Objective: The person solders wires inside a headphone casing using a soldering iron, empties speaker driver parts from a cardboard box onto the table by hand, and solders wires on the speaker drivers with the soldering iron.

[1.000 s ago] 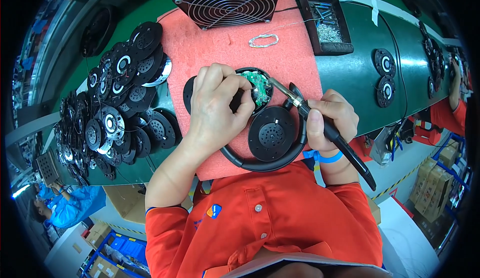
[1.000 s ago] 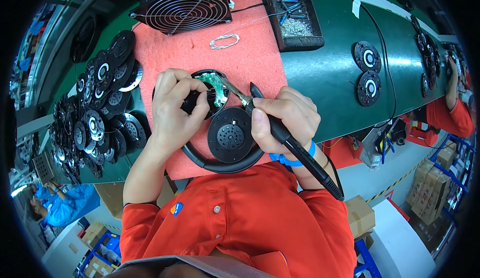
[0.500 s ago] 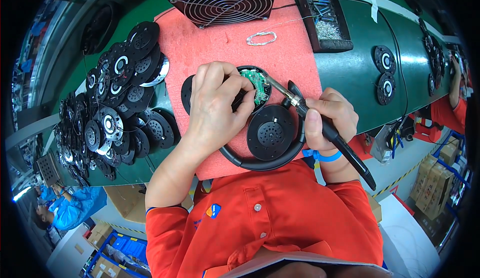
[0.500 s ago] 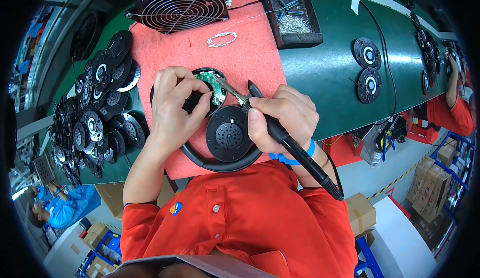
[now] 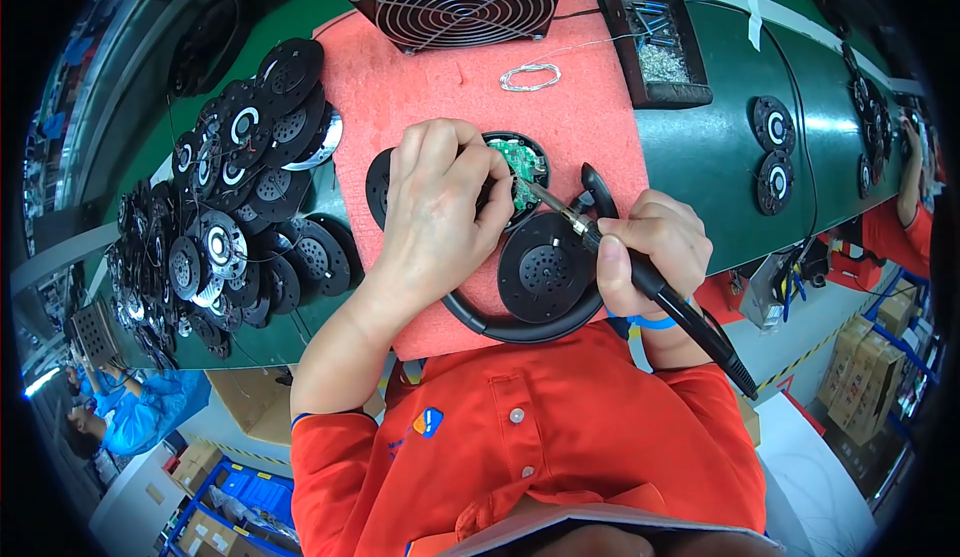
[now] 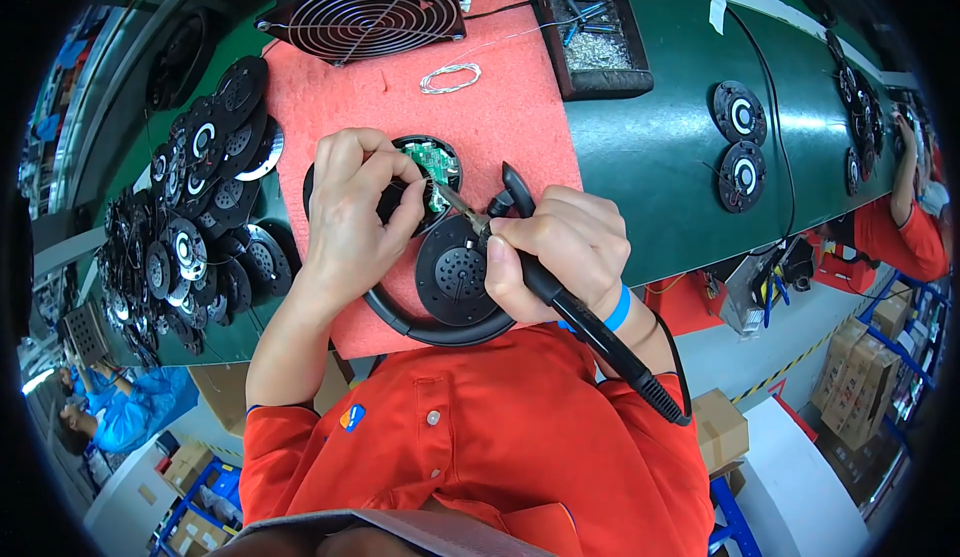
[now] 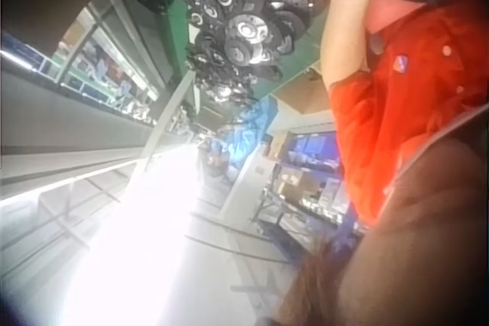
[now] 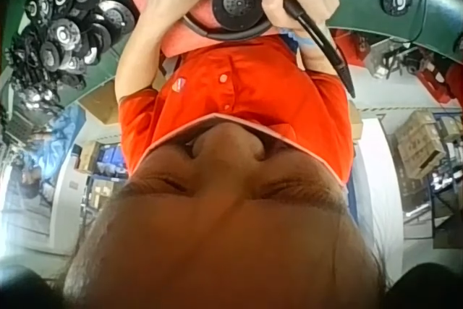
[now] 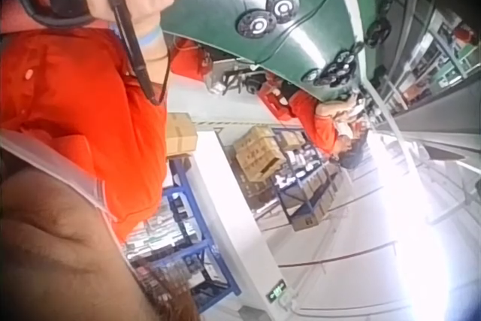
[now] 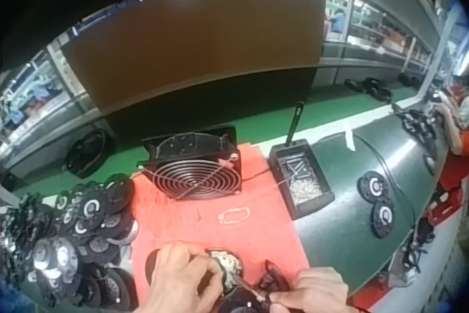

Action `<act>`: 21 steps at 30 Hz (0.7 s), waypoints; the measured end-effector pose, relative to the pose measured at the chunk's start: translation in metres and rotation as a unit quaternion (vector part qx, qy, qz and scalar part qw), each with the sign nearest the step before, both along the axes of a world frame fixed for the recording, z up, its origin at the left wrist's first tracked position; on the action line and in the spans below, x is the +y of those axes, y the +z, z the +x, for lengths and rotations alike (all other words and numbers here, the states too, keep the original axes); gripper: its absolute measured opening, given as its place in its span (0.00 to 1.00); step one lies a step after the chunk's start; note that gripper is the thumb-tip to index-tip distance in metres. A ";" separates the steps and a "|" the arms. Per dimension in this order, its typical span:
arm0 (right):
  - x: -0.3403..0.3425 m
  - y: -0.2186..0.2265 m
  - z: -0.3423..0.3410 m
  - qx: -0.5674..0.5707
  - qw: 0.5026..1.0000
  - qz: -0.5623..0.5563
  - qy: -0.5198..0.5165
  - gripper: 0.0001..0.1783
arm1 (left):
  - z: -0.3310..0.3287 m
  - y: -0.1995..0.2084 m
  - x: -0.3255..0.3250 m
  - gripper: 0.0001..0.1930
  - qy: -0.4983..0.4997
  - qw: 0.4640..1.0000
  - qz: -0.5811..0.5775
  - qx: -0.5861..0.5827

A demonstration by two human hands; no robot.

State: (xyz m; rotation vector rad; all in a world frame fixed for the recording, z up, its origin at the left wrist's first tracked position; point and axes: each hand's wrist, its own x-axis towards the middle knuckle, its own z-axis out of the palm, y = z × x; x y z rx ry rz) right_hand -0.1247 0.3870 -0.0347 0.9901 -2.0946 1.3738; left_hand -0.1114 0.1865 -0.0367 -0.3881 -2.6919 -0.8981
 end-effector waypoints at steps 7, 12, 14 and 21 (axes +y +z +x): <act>-0.003 -0.002 -0.001 0.005 1.000 0.010 -0.003 0.05 | 0.001 0.002 0.000 0.07 0.001 1.000 -0.003 -0.005; -0.004 -0.003 -0.001 0.005 1.000 0.011 -0.005 0.05 | 0.000 0.000 0.000 0.08 0.004 1.000 0.000 0.000; -0.004 -0.002 -0.001 0.002 1.000 0.014 -0.005 0.05 | 0.000 -0.001 -0.001 0.07 0.001 1.000 0.004 0.004; -0.004 -0.002 -0.001 -0.002 1.000 0.015 -0.003 0.05 | 0.000 0.000 0.000 0.08 0.005 1.000 0.002 0.004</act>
